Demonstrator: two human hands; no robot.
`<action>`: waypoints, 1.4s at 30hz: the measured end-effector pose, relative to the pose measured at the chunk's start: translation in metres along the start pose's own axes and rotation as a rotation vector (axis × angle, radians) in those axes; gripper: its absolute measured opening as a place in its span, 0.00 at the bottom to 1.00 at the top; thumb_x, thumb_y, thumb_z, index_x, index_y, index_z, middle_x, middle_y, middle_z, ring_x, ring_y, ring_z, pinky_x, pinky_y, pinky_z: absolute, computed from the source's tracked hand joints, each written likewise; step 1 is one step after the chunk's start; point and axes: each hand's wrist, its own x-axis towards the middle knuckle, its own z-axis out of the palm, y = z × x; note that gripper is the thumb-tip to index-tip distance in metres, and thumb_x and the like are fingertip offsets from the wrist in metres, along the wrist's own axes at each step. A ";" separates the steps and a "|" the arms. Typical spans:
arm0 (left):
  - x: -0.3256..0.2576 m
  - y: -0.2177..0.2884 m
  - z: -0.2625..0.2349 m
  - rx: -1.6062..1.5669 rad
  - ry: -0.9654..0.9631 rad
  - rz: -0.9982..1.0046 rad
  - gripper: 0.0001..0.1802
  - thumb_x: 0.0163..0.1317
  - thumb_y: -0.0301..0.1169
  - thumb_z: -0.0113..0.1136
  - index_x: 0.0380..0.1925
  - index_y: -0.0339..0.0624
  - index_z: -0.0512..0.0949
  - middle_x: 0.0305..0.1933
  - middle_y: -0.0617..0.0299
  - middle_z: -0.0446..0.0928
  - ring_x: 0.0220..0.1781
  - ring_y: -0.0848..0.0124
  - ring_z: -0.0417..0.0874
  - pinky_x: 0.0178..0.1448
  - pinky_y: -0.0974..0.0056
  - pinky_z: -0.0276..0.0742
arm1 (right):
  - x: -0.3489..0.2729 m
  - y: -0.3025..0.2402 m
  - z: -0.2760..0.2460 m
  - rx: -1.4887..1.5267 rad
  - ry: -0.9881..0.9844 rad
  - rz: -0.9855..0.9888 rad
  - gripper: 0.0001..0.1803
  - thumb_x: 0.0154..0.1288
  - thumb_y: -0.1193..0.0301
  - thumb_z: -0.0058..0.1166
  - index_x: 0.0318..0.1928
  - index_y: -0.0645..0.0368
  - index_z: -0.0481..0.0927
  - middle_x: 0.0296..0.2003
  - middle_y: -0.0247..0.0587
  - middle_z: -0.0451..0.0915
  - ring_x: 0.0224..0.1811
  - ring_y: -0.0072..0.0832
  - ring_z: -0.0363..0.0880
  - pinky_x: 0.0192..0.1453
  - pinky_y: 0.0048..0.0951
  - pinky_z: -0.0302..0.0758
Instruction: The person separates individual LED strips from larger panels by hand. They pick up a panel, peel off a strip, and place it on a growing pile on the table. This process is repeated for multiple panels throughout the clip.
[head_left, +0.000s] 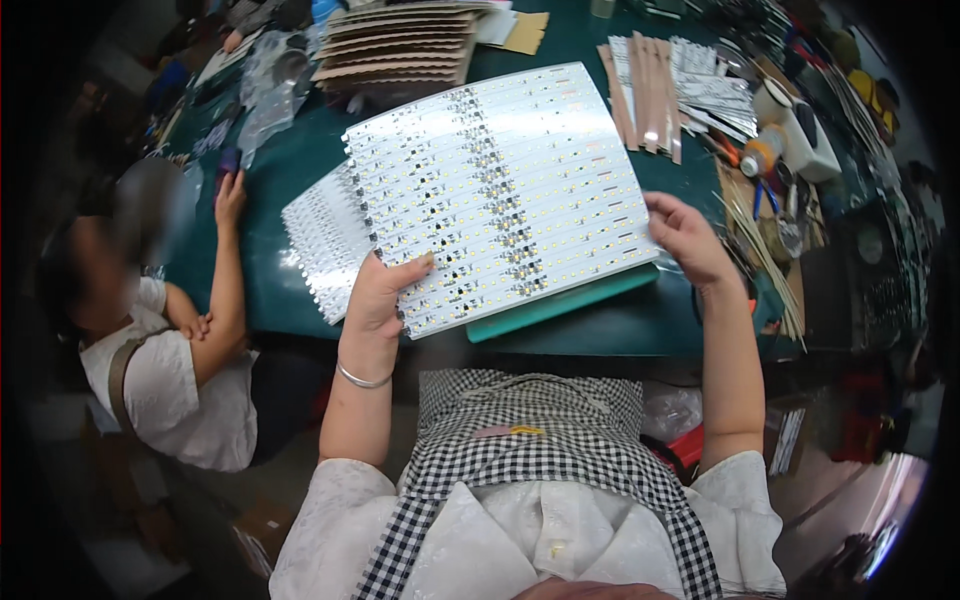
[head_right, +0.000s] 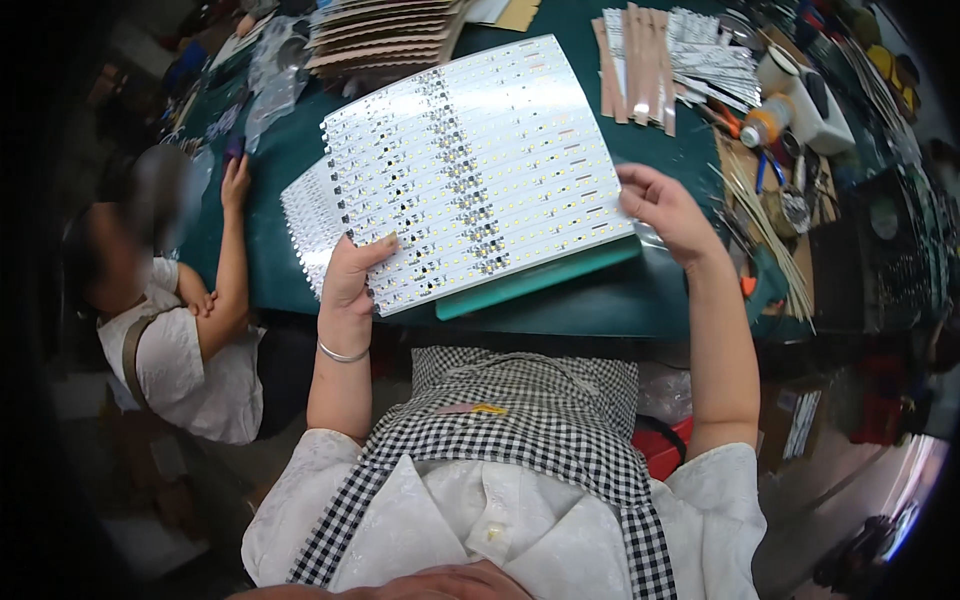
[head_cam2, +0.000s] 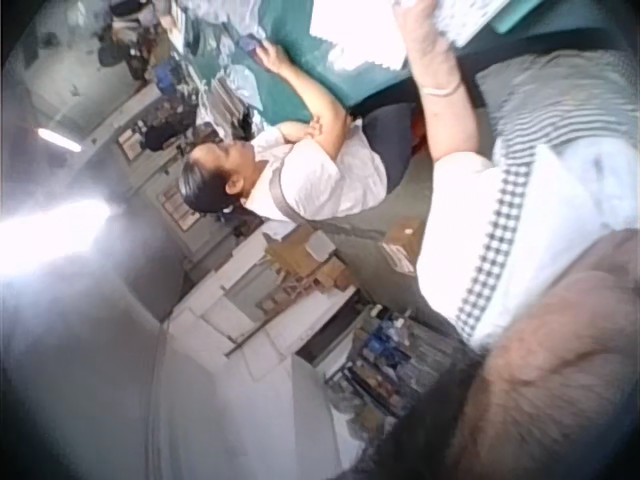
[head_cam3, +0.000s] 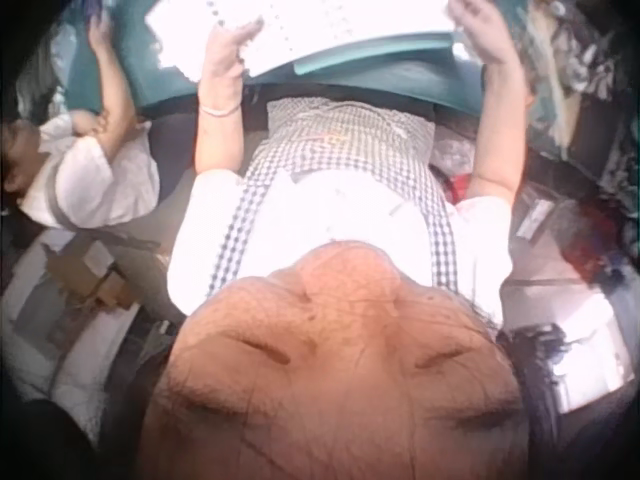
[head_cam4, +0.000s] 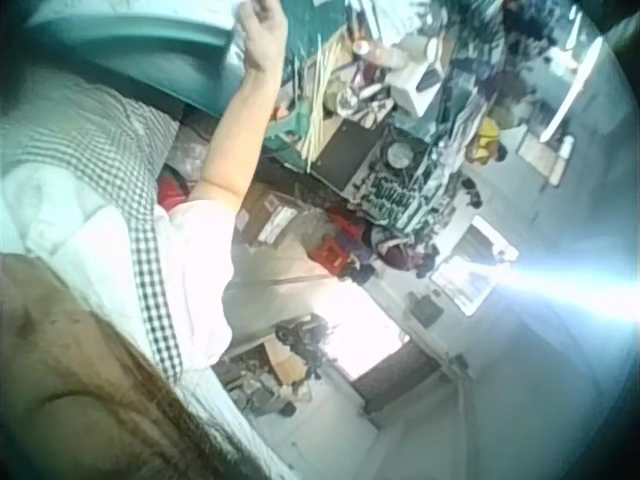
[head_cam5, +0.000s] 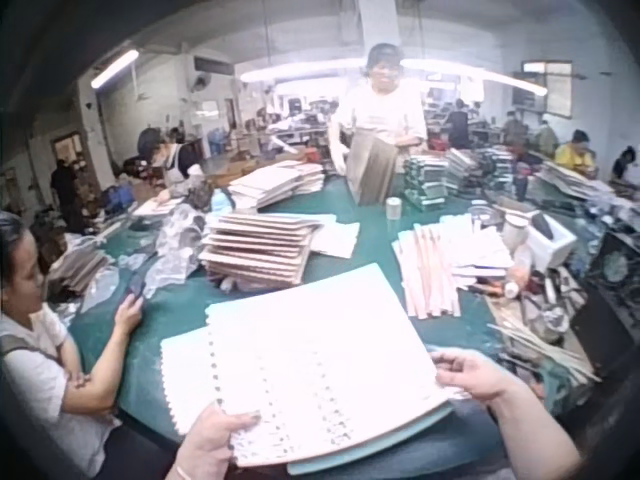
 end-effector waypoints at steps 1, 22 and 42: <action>0.002 -0.002 0.005 0.033 -0.016 -0.005 0.33 0.48 0.16 0.63 0.58 0.31 0.66 0.56 0.49 0.75 0.56 0.60 0.78 0.60 0.57 0.75 | -0.008 0.009 -0.003 0.047 -0.031 0.079 0.21 0.66 0.70 0.55 0.55 0.68 0.72 0.46 0.38 0.79 0.47 0.20 0.77 0.55 0.22 0.72; -0.008 -0.015 -0.007 0.339 -0.127 0.002 0.47 0.37 0.24 0.77 0.60 0.31 0.63 0.56 0.53 0.74 0.58 0.63 0.75 0.64 0.60 0.70 | -0.021 0.024 0.011 -0.100 0.174 0.009 0.13 0.66 0.78 0.49 0.50 0.69 0.73 0.39 0.38 0.82 0.41 0.19 0.79 0.47 0.21 0.74; -0.029 -0.028 0.007 0.557 0.107 0.066 0.33 0.48 0.18 0.68 0.55 0.29 0.66 0.52 0.52 0.76 0.51 0.67 0.79 0.58 0.63 0.75 | -0.021 0.002 -0.013 -0.305 -0.094 -0.009 0.26 0.50 0.84 0.62 0.51 0.63 0.69 0.40 0.36 0.81 0.41 0.20 0.79 0.46 0.23 0.76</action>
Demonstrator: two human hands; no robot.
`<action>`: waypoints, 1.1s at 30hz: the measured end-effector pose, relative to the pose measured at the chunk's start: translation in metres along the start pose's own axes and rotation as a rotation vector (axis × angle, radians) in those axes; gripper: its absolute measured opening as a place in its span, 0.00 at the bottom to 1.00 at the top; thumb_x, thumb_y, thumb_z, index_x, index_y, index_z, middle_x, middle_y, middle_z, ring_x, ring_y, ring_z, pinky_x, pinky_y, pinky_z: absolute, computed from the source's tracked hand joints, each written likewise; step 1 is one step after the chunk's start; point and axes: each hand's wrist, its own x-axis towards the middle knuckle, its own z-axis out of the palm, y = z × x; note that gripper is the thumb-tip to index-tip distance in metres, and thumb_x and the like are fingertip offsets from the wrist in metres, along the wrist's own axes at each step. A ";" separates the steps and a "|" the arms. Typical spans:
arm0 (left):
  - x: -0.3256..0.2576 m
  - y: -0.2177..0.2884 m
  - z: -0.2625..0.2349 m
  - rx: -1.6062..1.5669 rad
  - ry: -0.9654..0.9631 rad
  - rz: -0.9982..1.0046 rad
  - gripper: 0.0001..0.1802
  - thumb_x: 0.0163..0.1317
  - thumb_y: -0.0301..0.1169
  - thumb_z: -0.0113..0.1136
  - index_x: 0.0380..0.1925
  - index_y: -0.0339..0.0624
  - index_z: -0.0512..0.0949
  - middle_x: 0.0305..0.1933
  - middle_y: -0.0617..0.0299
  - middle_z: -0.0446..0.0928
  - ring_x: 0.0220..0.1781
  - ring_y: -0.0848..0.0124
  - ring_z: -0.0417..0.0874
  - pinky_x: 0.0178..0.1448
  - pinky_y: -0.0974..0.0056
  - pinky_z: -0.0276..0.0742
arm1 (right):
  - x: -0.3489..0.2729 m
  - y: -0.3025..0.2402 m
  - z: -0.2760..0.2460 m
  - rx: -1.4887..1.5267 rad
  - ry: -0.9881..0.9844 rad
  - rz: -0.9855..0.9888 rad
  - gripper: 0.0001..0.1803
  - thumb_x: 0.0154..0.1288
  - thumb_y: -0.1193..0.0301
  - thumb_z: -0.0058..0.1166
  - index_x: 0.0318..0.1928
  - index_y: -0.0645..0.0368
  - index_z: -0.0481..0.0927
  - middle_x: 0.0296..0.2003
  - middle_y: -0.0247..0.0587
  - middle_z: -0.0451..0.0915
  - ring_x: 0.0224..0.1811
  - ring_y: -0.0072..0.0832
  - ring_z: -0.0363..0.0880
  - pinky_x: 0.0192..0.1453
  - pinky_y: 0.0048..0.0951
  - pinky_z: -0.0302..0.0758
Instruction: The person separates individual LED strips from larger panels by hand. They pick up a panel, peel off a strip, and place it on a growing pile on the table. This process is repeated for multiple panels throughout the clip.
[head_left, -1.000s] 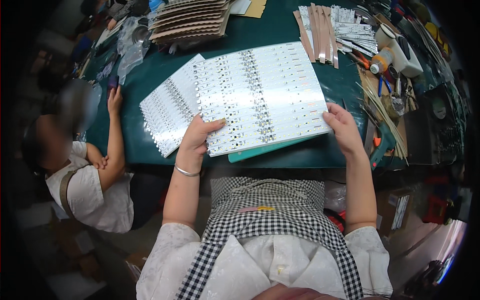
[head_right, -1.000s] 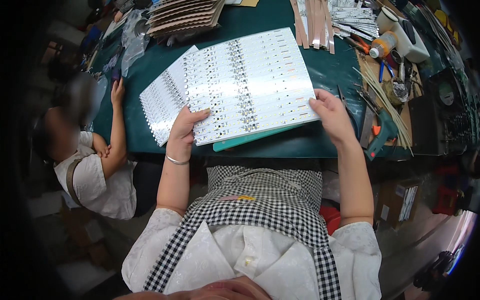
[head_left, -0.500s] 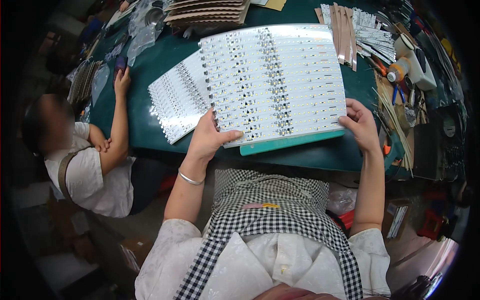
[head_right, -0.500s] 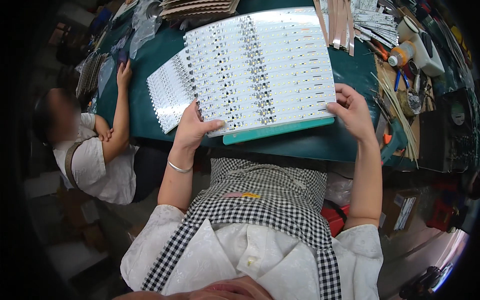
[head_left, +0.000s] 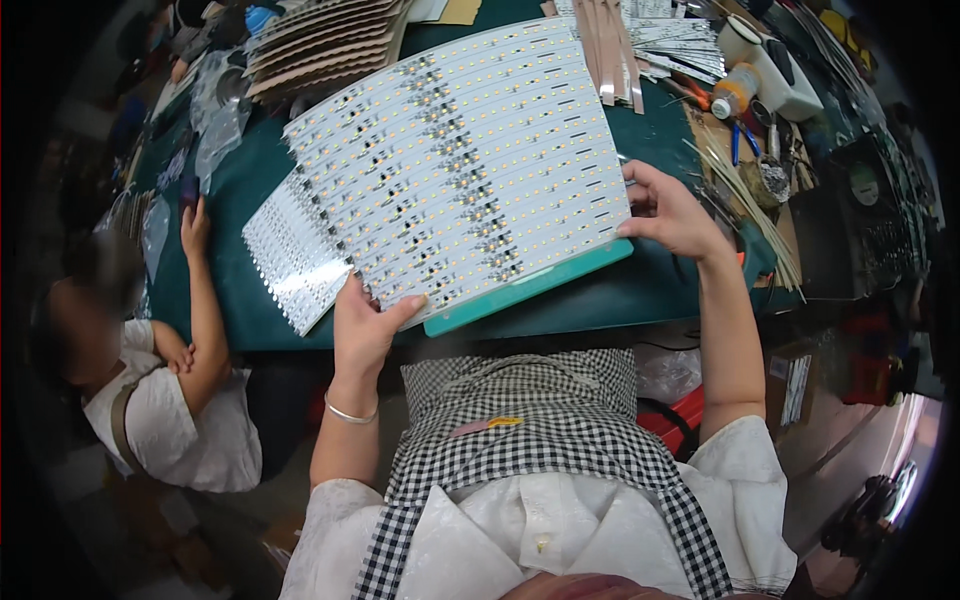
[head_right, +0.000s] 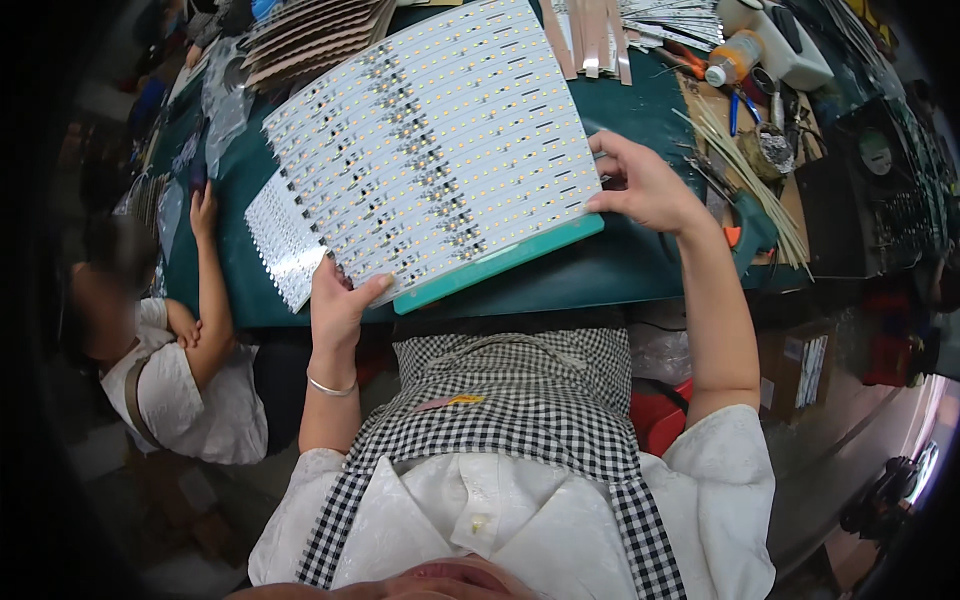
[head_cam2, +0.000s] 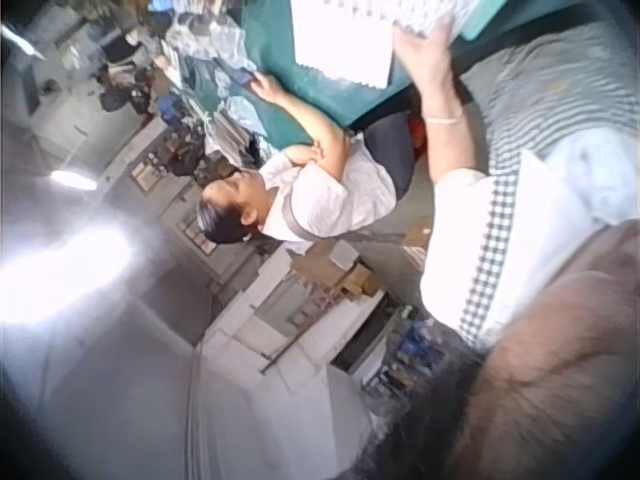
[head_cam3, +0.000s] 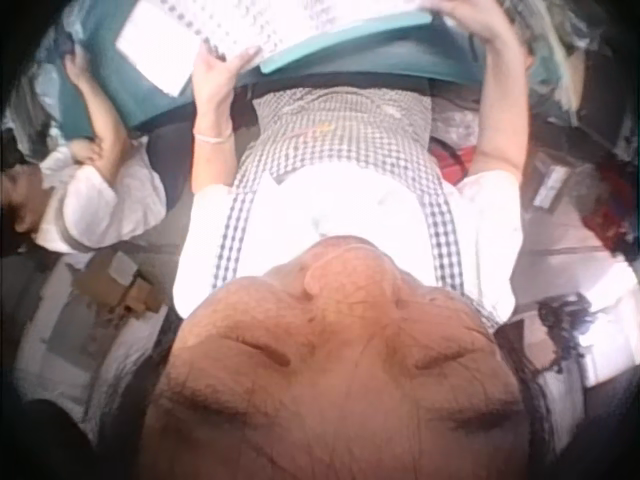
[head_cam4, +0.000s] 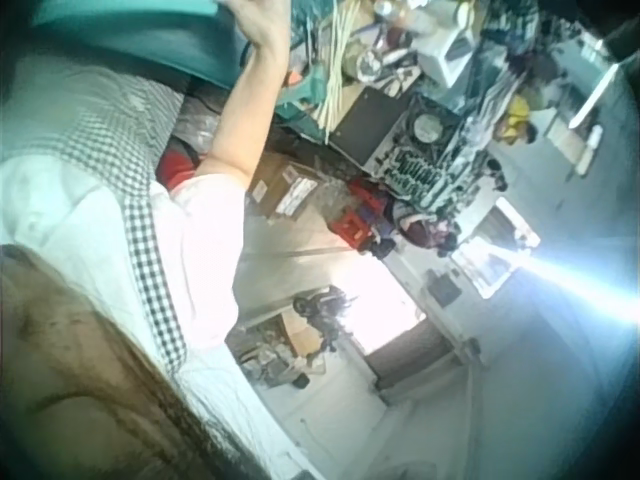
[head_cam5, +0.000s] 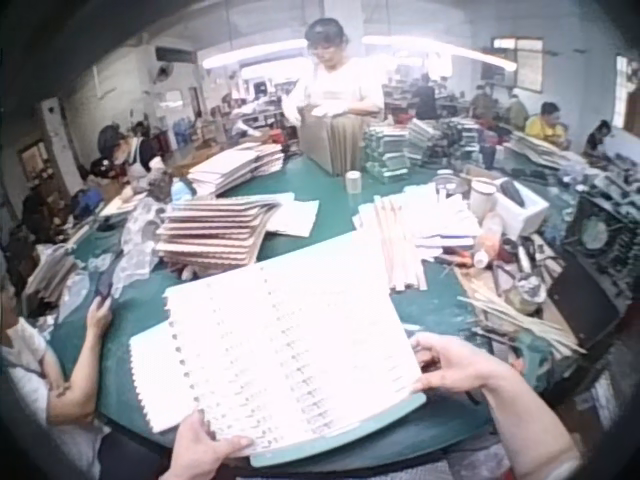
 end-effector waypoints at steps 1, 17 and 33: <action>-0.001 -0.001 -0.001 0.019 -0.003 0.008 0.33 0.48 0.18 0.68 0.55 0.29 0.65 0.52 0.52 0.76 0.51 0.67 0.79 0.58 0.63 0.75 | 0.000 0.000 0.000 -0.022 0.010 -0.013 0.26 0.49 0.84 0.62 0.50 0.63 0.70 0.41 0.36 0.81 0.41 0.20 0.79 0.46 0.23 0.76; -0.032 -0.016 0.003 0.407 0.046 0.430 0.14 0.51 0.11 0.62 0.39 0.30 0.77 0.40 0.57 0.81 0.41 0.70 0.81 0.48 0.65 0.75 | -0.044 -0.001 0.043 -0.135 0.369 -0.176 0.15 0.62 0.80 0.53 0.50 0.64 0.74 0.44 0.43 0.80 0.45 0.28 0.79 0.47 0.28 0.77; -0.038 -0.038 0.007 0.434 -0.034 0.781 0.06 0.58 0.22 0.60 0.34 0.33 0.75 0.39 0.45 0.82 0.45 0.58 0.85 0.51 0.57 0.80 | -0.040 0.055 0.049 0.009 0.456 -0.619 0.11 0.52 0.77 0.62 0.37 0.63 0.79 0.41 0.51 0.83 0.52 0.45 0.80 0.56 0.41 0.75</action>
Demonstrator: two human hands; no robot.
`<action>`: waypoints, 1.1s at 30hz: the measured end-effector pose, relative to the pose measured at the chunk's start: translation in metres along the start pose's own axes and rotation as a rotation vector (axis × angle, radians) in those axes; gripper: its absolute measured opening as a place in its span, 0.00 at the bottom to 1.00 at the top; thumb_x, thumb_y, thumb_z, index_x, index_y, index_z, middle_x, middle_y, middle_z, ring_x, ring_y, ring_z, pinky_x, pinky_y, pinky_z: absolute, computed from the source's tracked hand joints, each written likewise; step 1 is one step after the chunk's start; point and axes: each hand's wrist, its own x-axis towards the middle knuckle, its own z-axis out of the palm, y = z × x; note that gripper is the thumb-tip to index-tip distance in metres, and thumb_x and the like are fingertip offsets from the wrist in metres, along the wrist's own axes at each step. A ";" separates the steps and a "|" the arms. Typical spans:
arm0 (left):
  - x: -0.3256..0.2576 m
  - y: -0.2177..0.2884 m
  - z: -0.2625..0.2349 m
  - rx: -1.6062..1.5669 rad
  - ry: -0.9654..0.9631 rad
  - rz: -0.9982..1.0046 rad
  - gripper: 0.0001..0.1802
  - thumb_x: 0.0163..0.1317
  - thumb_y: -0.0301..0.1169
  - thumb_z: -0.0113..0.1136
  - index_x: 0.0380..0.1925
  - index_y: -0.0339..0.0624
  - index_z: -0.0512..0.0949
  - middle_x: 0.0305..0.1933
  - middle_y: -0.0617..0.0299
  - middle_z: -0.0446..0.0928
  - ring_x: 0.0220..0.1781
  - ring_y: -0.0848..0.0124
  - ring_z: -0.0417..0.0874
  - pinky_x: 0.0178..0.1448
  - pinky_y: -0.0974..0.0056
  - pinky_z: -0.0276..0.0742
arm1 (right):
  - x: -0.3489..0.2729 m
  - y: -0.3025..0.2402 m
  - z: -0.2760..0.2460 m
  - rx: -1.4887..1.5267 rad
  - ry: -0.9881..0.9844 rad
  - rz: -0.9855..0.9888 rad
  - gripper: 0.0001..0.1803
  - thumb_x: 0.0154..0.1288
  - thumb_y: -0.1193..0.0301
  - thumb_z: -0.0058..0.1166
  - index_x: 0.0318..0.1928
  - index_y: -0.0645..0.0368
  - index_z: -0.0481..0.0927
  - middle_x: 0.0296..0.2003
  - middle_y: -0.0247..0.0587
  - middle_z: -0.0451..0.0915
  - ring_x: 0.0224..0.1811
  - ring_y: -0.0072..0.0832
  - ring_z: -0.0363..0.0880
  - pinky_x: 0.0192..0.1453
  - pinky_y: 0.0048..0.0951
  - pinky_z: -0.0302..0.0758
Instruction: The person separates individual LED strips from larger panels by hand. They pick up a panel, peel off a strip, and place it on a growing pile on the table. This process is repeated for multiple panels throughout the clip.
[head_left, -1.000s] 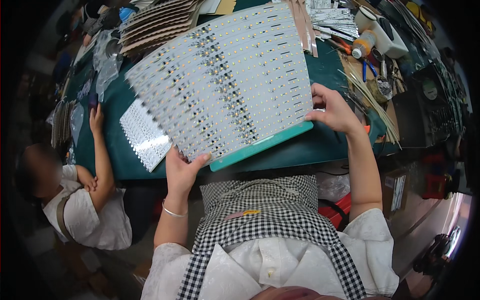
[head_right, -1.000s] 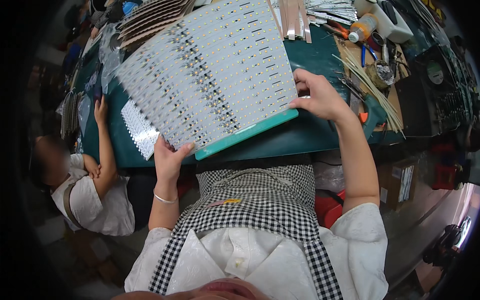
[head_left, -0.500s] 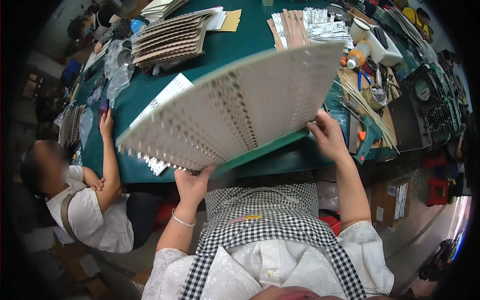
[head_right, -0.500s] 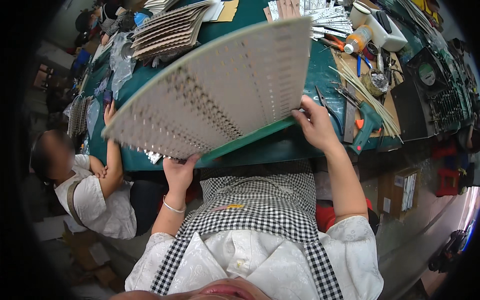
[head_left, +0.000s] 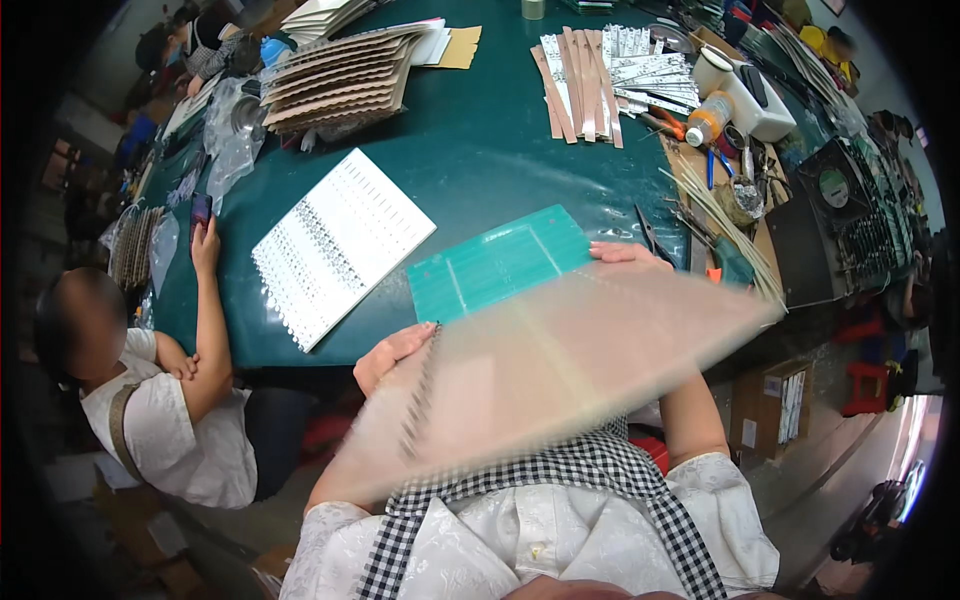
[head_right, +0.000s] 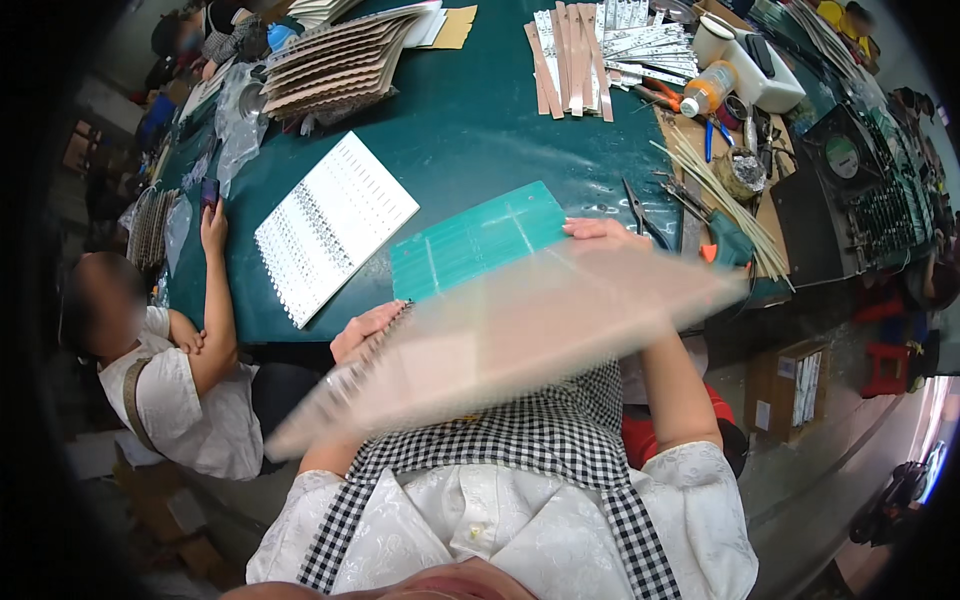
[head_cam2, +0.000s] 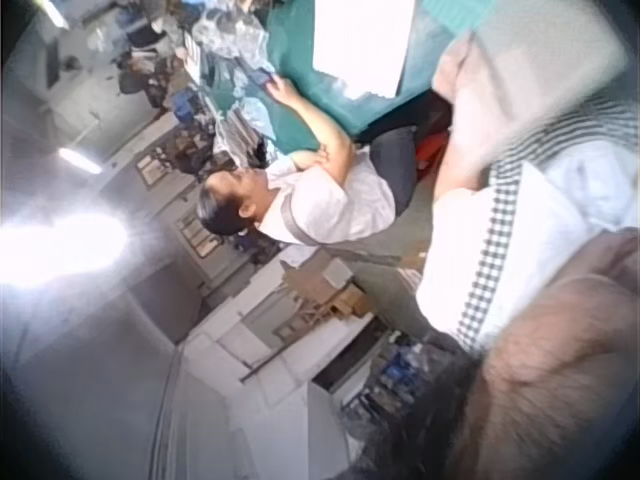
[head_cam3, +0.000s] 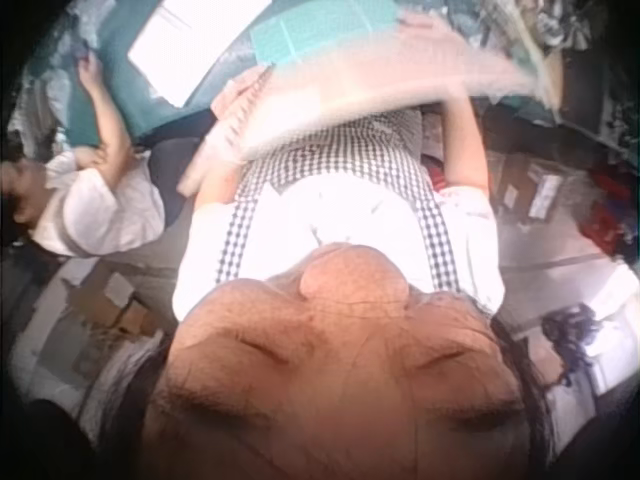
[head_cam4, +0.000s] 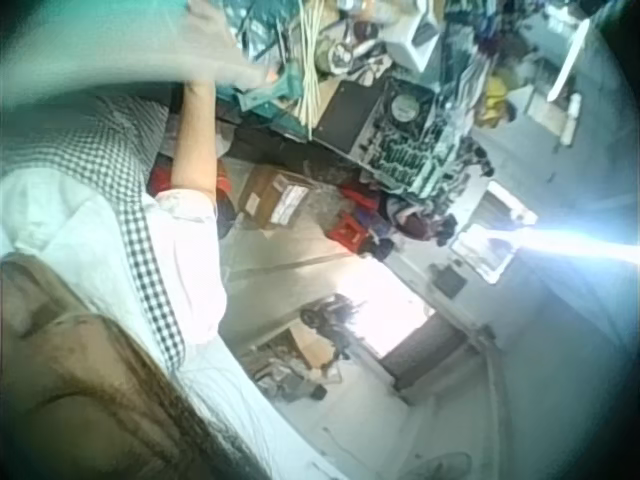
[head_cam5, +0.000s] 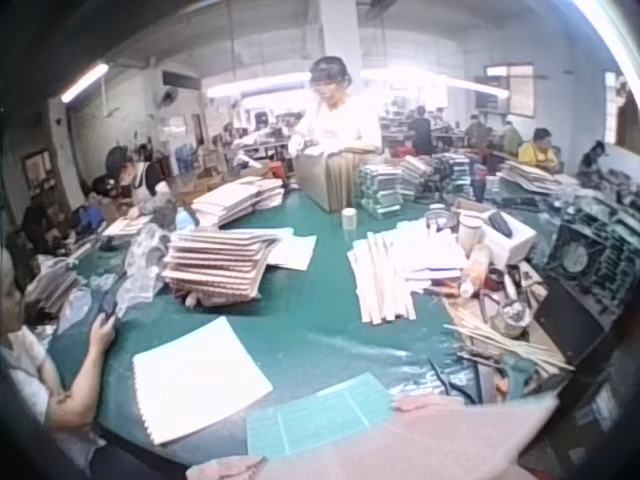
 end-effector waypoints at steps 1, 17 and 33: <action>-0.001 0.000 0.002 -0.034 0.031 0.074 0.04 0.59 0.24 0.59 0.32 0.34 0.75 0.37 0.45 0.83 0.44 0.56 0.85 0.52 0.53 0.79 | 0.001 -0.011 0.000 -0.036 -0.027 0.056 0.08 0.53 0.77 0.60 0.36 0.64 0.80 0.41 0.52 0.83 0.53 0.46 0.79 0.57 0.43 0.74; 0.039 0.021 -0.009 -0.228 0.159 -0.289 0.06 0.55 0.15 0.62 0.34 0.29 0.79 0.37 0.56 0.82 0.39 0.72 0.82 0.46 0.66 0.78 | 0.047 -0.055 -0.004 -0.027 0.025 0.515 0.09 0.50 0.82 0.63 0.35 0.66 0.82 0.36 0.41 0.83 0.39 0.26 0.82 0.43 0.28 0.78; 0.060 0.029 0.023 -0.811 0.051 -0.723 0.25 0.57 0.15 0.56 0.56 0.36 0.66 0.52 0.56 0.76 0.50 0.65 0.80 0.53 0.57 0.79 | 0.026 -0.096 -0.015 0.320 0.328 0.296 0.04 0.62 0.79 0.58 0.35 0.69 0.78 0.29 0.44 0.82 0.28 0.26 0.82 0.33 0.24 0.81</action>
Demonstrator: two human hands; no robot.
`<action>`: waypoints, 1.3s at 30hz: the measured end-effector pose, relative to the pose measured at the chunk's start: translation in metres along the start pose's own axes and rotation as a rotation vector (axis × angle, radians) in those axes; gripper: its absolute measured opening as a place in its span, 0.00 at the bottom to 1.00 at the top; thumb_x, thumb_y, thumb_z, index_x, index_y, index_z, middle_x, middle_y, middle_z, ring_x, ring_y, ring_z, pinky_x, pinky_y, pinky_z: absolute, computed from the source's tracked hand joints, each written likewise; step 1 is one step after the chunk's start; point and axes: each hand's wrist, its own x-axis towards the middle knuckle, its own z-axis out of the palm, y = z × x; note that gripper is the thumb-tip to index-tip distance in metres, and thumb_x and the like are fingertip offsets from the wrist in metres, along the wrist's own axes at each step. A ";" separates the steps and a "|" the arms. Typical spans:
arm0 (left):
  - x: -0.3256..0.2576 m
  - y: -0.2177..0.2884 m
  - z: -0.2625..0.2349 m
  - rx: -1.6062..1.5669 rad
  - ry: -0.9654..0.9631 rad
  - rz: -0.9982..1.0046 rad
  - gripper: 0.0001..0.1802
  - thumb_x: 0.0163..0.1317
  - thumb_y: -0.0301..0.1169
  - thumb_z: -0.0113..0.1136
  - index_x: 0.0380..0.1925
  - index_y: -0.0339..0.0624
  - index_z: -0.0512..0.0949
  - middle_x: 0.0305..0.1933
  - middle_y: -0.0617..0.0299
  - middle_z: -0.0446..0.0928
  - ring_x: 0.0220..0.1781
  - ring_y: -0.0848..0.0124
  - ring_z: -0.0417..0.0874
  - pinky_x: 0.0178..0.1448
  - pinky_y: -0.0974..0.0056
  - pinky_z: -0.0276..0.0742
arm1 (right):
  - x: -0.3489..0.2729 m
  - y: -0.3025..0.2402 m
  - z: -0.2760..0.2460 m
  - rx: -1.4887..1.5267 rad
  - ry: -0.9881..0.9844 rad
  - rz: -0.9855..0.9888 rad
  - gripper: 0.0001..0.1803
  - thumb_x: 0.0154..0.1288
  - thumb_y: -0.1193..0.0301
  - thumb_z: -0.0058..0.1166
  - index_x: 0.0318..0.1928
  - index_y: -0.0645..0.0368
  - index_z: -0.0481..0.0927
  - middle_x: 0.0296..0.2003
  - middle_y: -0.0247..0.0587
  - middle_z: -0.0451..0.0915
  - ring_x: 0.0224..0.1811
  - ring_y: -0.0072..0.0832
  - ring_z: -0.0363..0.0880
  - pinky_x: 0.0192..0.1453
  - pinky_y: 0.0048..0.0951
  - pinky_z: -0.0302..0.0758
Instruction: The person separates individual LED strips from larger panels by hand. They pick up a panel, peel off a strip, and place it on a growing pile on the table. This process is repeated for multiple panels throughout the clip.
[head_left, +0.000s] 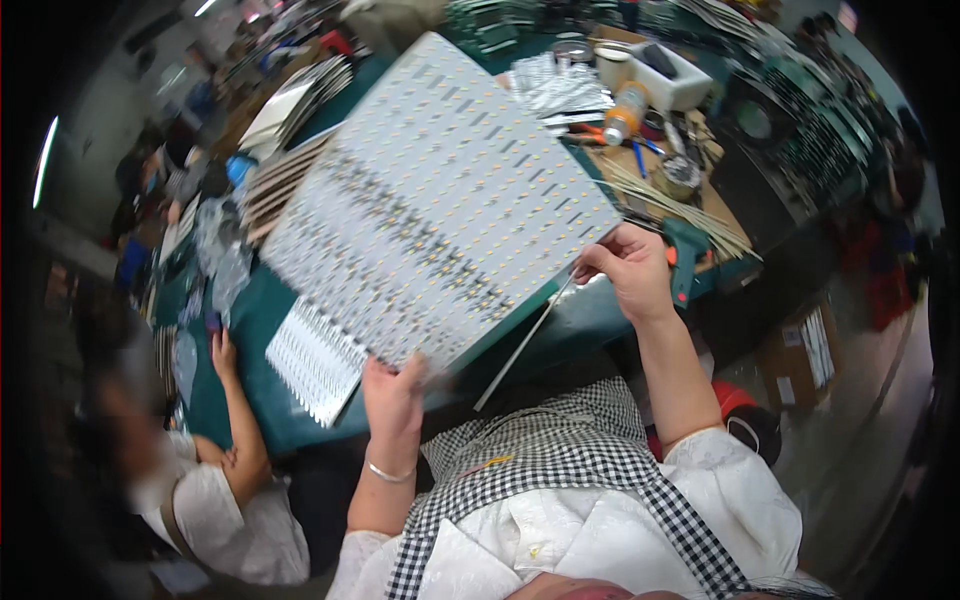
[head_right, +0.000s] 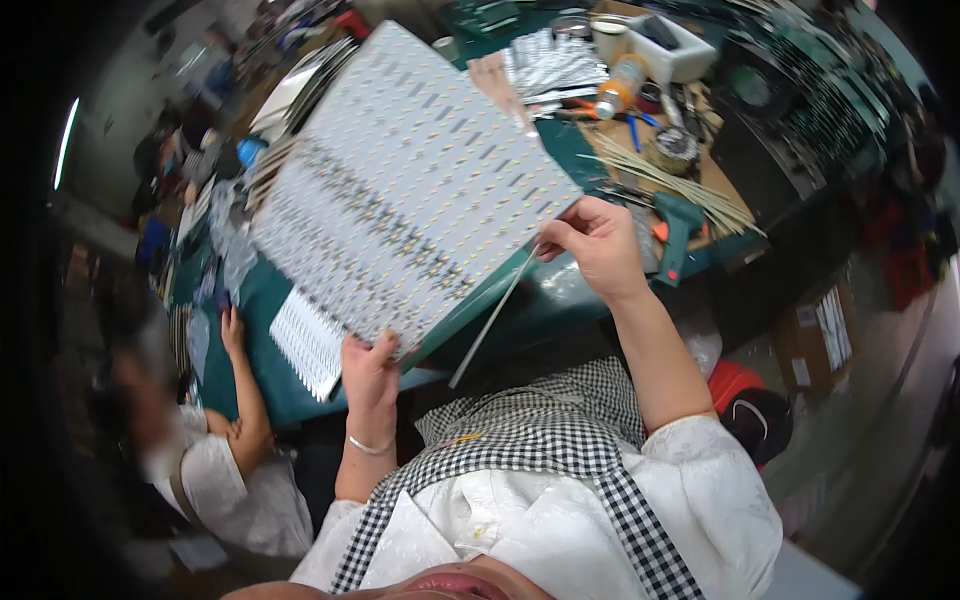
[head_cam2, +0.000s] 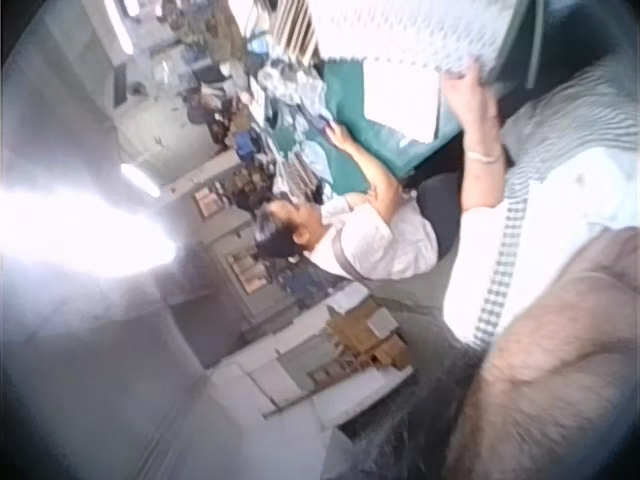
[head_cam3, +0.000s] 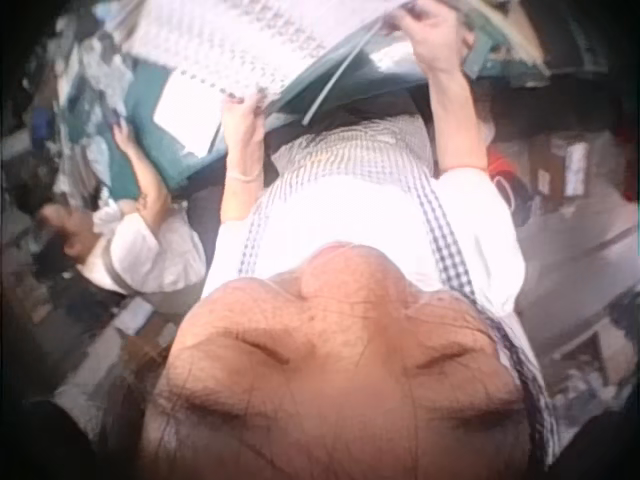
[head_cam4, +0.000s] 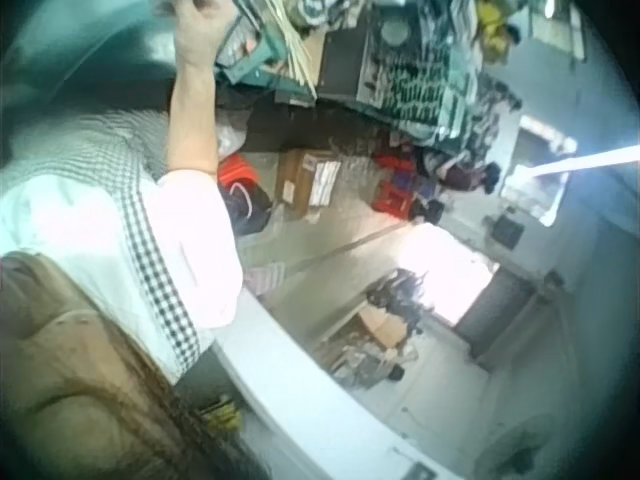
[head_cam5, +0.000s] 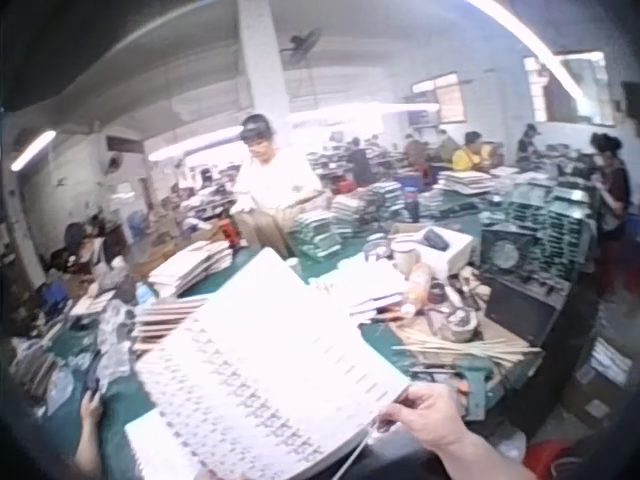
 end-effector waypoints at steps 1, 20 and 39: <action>0.005 -0.001 -0.001 0.035 0.017 0.118 0.25 0.57 0.16 0.56 0.56 0.38 0.66 0.50 0.57 0.77 0.47 0.66 0.81 0.47 0.55 0.83 | -0.001 -0.006 -0.007 -0.036 -0.002 -0.005 0.04 0.62 0.79 0.57 0.34 0.68 0.78 0.29 0.43 0.82 0.28 0.25 0.82 0.33 0.24 0.81; 0.028 0.066 -0.021 0.259 -0.148 0.165 0.30 0.52 0.19 0.64 0.56 0.29 0.66 0.54 0.52 0.76 0.52 0.63 0.80 0.58 0.60 0.76 | 0.103 -0.001 -0.141 -1.491 0.068 -0.408 0.13 0.59 0.66 0.61 0.43 0.57 0.83 0.37 0.46 0.80 0.45 0.42 0.77 0.51 0.38 0.73; 0.024 0.131 -0.053 0.467 -0.152 0.231 0.21 0.50 0.20 0.67 0.47 0.32 0.76 0.39 0.61 0.81 0.37 0.75 0.82 0.44 0.69 0.80 | 0.097 -0.109 0.039 -0.566 -0.453 -0.028 0.06 0.58 0.77 0.59 0.36 0.66 0.78 0.28 0.30 0.79 0.31 0.15 0.74 0.36 0.19 0.71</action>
